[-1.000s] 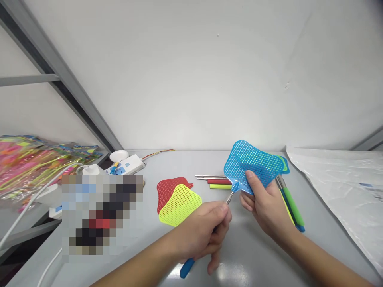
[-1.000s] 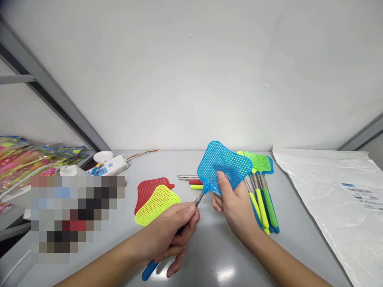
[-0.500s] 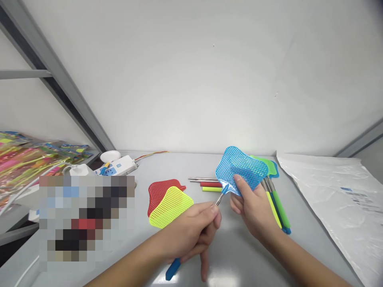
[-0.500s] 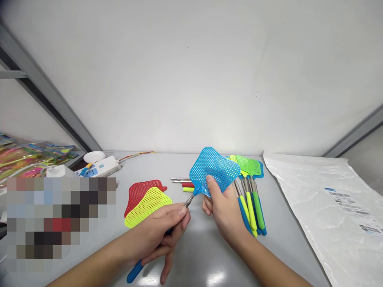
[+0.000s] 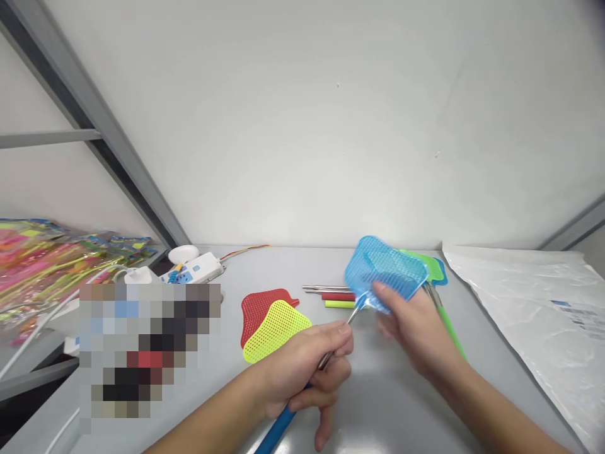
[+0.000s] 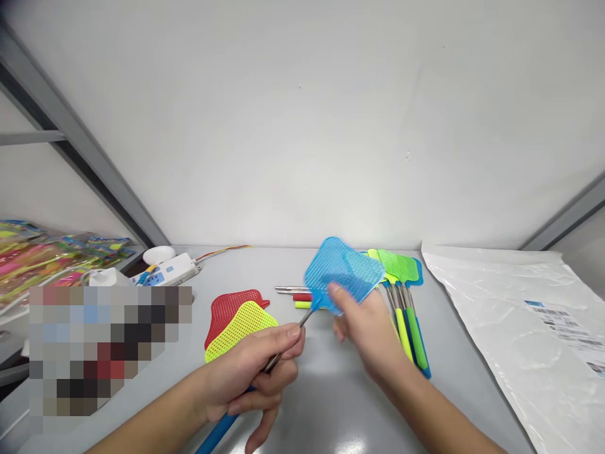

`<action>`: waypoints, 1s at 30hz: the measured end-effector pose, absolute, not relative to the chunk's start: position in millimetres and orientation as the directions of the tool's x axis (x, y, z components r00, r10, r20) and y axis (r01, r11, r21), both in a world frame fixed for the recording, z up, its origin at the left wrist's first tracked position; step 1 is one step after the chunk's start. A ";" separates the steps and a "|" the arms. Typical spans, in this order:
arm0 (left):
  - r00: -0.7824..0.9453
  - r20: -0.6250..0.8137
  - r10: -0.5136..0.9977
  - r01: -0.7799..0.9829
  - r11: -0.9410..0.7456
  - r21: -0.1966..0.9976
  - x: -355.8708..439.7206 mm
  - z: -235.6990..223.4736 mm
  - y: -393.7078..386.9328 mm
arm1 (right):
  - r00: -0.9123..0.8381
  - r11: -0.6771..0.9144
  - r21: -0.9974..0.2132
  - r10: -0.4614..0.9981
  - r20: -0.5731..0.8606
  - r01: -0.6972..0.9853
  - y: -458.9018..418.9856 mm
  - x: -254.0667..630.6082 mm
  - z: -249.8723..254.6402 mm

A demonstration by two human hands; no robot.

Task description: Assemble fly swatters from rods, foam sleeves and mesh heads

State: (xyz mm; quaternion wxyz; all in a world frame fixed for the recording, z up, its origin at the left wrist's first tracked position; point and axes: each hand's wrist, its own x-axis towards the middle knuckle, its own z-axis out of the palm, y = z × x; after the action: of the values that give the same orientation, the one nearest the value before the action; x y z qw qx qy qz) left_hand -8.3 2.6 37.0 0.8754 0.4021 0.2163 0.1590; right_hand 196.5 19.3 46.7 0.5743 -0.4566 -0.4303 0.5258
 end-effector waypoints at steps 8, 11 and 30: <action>0.854 -0.289 0.432 -0.066 0.641 0.764 -6.2 28.6 -1.8 | 0.173 0.067 -0.912 0.985 -0.005 -0.405 36.3 211.9 45.4; 0.853 -0.261 0.451 -0.108 0.643 0.758 -5.7 28.3 -1.4 | -0.144 -0.128 -0.968 0.985 -0.098 -0.216 13.8 178.5 28.0; 0.860 -0.302 0.411 -0.005 0.599 0.801 -13.4 38.6 -1.8 | 0.209 0.133 -0.923 0.976 0.059 -0.361 30.8 218.2 48.2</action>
State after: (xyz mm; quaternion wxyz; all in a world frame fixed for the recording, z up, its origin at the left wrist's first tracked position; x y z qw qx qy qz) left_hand -13.4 -1.8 38.6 0.8625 0.4314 0.2355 0.1207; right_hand 218.2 30.8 48.2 0.6562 -0.4170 -0.3689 0.5093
